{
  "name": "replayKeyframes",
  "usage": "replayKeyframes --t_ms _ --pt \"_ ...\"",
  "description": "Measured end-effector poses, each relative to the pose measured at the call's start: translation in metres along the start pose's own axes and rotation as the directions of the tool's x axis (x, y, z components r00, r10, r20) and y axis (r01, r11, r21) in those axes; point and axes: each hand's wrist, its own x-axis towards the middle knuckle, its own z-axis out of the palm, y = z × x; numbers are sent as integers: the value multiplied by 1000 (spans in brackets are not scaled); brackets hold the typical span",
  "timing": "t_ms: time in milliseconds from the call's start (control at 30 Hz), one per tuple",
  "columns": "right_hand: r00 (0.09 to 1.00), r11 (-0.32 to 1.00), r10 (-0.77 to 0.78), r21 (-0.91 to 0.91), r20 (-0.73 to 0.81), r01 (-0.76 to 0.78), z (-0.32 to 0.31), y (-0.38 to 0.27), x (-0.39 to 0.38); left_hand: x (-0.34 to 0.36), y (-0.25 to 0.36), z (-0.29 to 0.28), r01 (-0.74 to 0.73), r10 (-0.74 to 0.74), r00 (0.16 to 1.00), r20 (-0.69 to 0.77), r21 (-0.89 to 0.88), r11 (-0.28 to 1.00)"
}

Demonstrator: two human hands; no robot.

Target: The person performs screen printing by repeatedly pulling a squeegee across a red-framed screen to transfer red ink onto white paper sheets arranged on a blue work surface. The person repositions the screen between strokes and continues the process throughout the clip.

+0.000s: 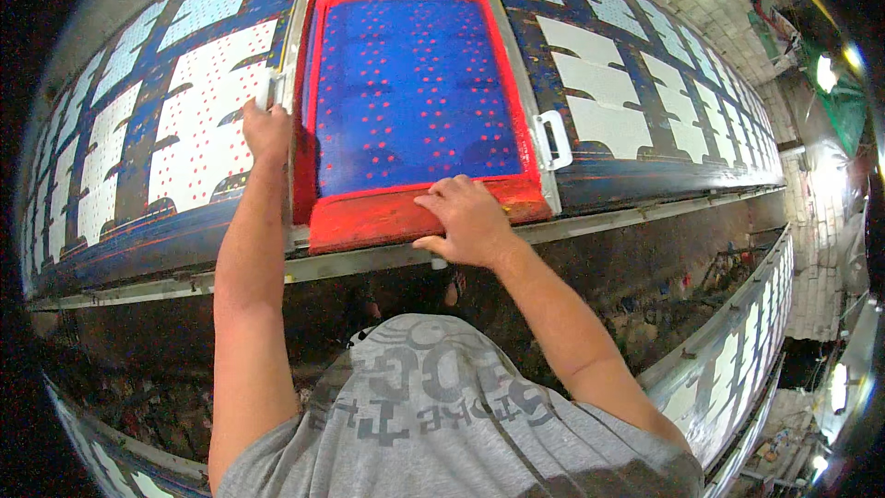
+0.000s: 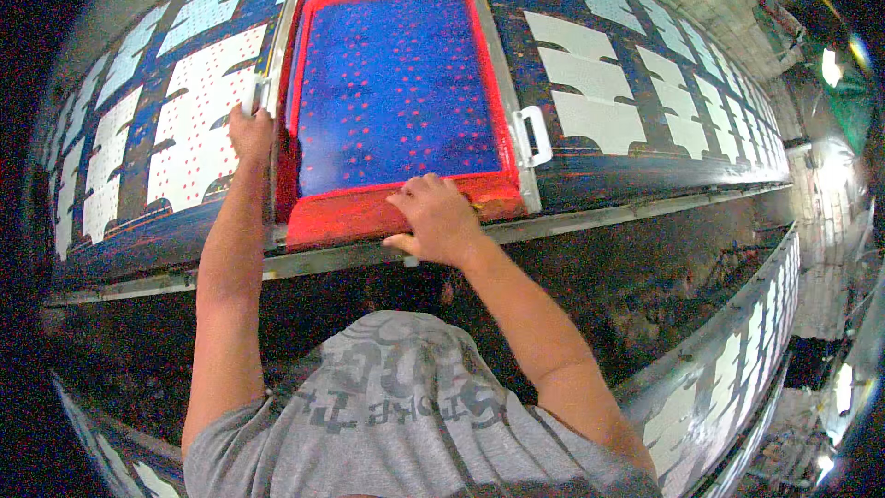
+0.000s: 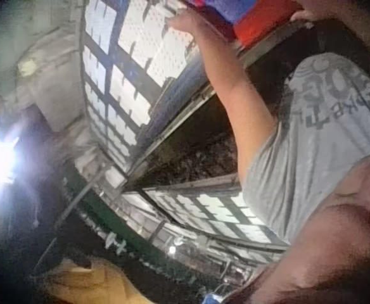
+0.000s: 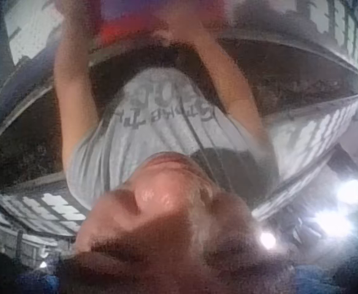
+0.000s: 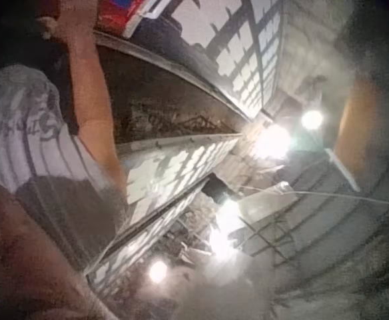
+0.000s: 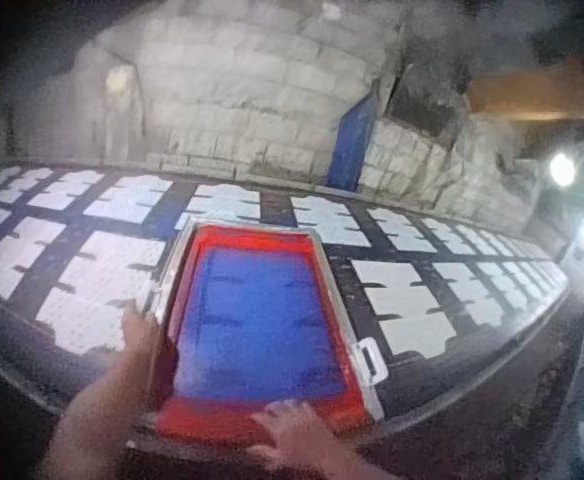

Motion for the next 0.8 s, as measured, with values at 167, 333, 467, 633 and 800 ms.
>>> replayKeyframes --t_ms 167,333,467,633,800 --pt "994 993 -102 51 -24 103 0 13 -20 8 -11 2 -24 24 1000 7 -5 1000" --pt "974 952 -95 267 -208 150 -29 71 -66 19 -28 8 -112 120 990 -71 102 988" --pt "896 972 178 216 -406 -95 -46 140 -91 18 -34 10 -127 157 978 -135 212 969" --pt "744 849 517 365 -424 -382 -33 202 -94 24 -34 7 -73 95 992 -88 227 971" --pt "648 339 759 816 57 -468 -22 231 -78 25 -37 5 -9 14 998 -57 90 996"
